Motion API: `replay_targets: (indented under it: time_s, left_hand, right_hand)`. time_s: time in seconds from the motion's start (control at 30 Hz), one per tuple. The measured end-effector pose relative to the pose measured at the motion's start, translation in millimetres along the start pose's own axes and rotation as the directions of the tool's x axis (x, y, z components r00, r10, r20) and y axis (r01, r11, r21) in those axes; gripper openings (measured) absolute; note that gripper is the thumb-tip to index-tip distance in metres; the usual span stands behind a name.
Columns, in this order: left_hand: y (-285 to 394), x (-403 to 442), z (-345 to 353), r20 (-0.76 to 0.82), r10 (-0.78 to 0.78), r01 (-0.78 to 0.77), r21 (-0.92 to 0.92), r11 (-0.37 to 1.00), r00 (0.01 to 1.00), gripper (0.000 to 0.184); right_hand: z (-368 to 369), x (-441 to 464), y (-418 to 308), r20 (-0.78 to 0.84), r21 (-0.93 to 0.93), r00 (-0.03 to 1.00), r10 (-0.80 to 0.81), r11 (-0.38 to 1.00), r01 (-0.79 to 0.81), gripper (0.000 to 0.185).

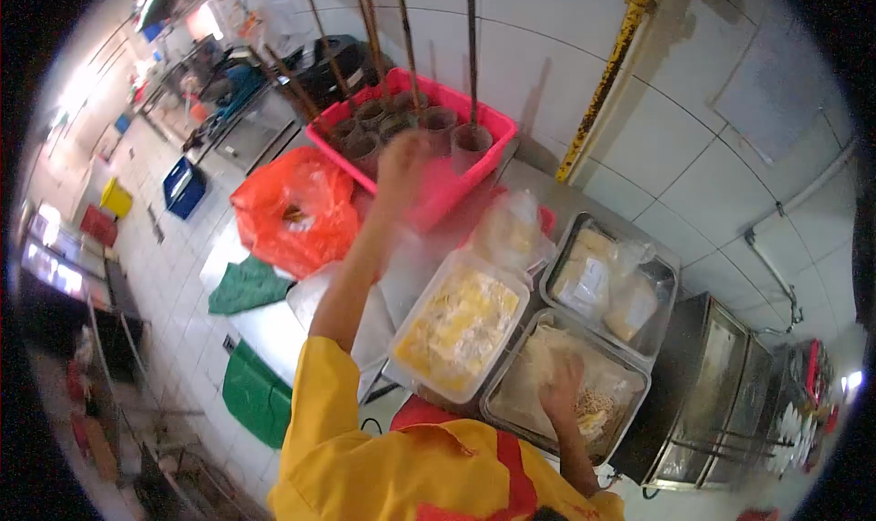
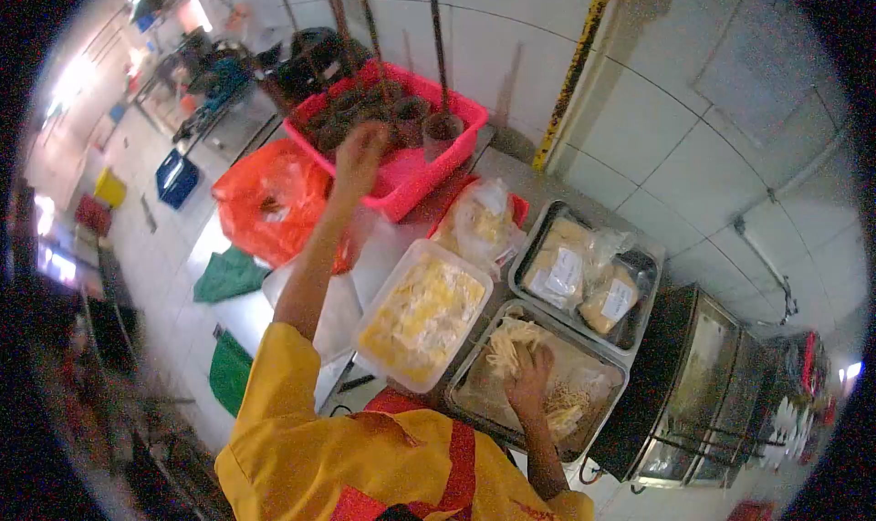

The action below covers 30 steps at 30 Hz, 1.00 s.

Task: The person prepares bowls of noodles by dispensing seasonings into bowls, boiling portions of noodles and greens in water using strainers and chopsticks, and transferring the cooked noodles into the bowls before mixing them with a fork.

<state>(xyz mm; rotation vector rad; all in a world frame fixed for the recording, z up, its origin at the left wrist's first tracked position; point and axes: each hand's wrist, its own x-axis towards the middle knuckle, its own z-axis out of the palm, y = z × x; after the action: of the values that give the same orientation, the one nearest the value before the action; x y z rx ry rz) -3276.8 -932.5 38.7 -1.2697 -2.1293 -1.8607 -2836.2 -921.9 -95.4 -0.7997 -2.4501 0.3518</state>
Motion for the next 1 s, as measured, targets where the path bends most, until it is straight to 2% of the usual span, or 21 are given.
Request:
replay_targets:
  time_s: [0.03,0.1,0.17,0.2,0.23,0.27,0.3,0.37,0.4,0.5,0.53,0.63,0.67,0.7,0.77,0.83,0.87,0.9,0.93,0.97,1.0]
  left_hand:
    - [-23.5,35.0,4.1,-0.076,0.059,-0.062,-0.035,0.997,0.995,0.027]
    - [-94.5,118.1,12.2,-0.203,0.154,-0.168,-0.055,0.984,0.967,0.041]
    - [-118.3,163.9,13.1,-0.224,0.195,-0.213,-0.059,0.975,0.955,0.048]
    - [-95.1,175.5,11.1,-0.066,0.016,-0.032,-0.24,0.97,0.998,0.053]
    - [-86.7,186.8,15.0,0.127,-0.139,0.178,-0.379,0.908,0.982,0.058]
    - [-124.1,211.4,24.0,0.303,-0.035,0.153,-0.375,0.914,0.952,0.055]
    - [-124.4,221.3,38.2,0.319,-0.015,0.15,-0.402,0.903,0.948,0.055]
    - [-118.7,239.7,54.9,0.649,-0.119,0.374,-0.27,0.887,0.752,0.05]
    - [-118.6,235.9,76.3,0.417,-0.013,0.197,-0.4,0.895,0.909,0.044]
    - [-110.1,235.1,118.9,0.271,0.005,0.13,-0.475,0.871,0.962,0.044]
    - [-90.6,231.3,117.9,0.409,-0.091,0.297,-0.476,0.828,0.908,0.04]
    - [-85.8,218.6,127.3,0.623,-0.04,0.489,-0.571,0.659,0.781,0.038]
    - [-88.3,216.8,132.8,0.643,-0.027,0.499,-0.568,0.655,0.766,0.038]
    - [-93.6,212.5,139.3,0.562,-0.027,0.397,-0.548,0.737,0.827,0.038]
    - [-106.0,210.4,149.8,0.339,-0.008,0.179,-0.476,0.861,0.941,0.037]
    - [-78.5,191.7,148.5,0.096,-0.008,0.06,-0.556,0.829,0.995,0.03]
    - [-77.6,193.1,135.7,0.07,0.08,-0.045,-0.403,0.914,0.994,0.023]
    - [-68.4,193.0,128.8,-0.023,0.12,-0.12,-0.361,0.925,0.992,0.02]
    - [-59.1,192.6,118.2,-0.108,0.166,-0.191,-0.304,0.933,0.98,0.019]
    - [-49.1,196.1,100.6,-0.1,0.193,-0.217,-0.462,0.86,0.976,0.016]
    - [-43.2,204.8,86.7,-0.091,0.221,-0.229,-0.614,0.756,0.971,0.015]
  right_hand:
    - [-2.3,2.8,-6.6,-0.012,-0.024,1.0,0.02,1.0,-0.021,0.047]
    - [-11.0,13.6,-25.2,-0.017,0.325,0.95,0.311,0.9,-0.289,0.048]
    - [-10.1,13.1,-36.9,-0.211,0.268,0.916,0.34,0.922,-0.28,0.049]
    - [0.2,6.6,-29.7,-0.261,0.161,0.942,0.213,0.971,-0.175,0.048]
    - [-4.6,12.9,-35.8,-0.125,0.069,0.967,0.22,0.975,-0.213,0.048]
    - [-9.7,19.6,-42.4,0.013,-0.03,0.974,0.224,0.974,-0.224,0.048]
    - [-11.7,21.0,-49.6,-0.008,-0.055,0.97,0.242,0.969,-0.242,0.048]
    - [-5.8,14.0,-48.5,-0.161,0.072,0.928,0.335,0.942,-0.327,0.056]
    - [-4.8,13.5,-49.0,-0.241,0.167,0.889,0.389,0.919,-0.357,0.06]
    - [2.7,14.4,-50.1,-0.168,-0.001,0.917,0.363,0.93,-0.368,0.06]
    - [5.0,16.4,-47.6,0.038,-0.072,0.888,0.459,0.887,-0.456,0.064]
    - [-9.1,32.1,-57.1,0.048,0.079,0.689,0.724,0.684,-0.725,0.068]
    - [-5.8,21.5,-57.7,-0.164,0.061,0.759,0.631,0.774,-0.63,0.068]
    - [-0.9,14.9,-53.9,-0.174,0.067,0.732,0.659,0.75,-0.658,0.068]
    - [9.3,8.3,-45.6,-0.351,-0.193,0.87,0.345,0.883,-0.428,0.068]
    - [9.6,14.9,-45.6,-0.19,-0.082,0.801,0.567,0.804,-0.589,0.07]
    - [6.5,13.1,-46.5,-0.001,0.008,0.722,0.691,0.722,-0.691,0.071]
    - [-0.3,13.4,-43.6,-0.018,0.007,0.724,0.689,0.724,-0.689,0.071]
    - [-6.3,13.4,-46.6,-0.252,-0.066,0.825,0.506,0.841,-0.537,0.073]
    - [-7.0,6.3,-59.4,-0.448,-0.169,0.846,0.288,0.902,-0.397,0.076]
    - [-7.7,6.0,-65.2,-0.46,-0.155,0.831,0.313,0.893,-0.422,0.076]
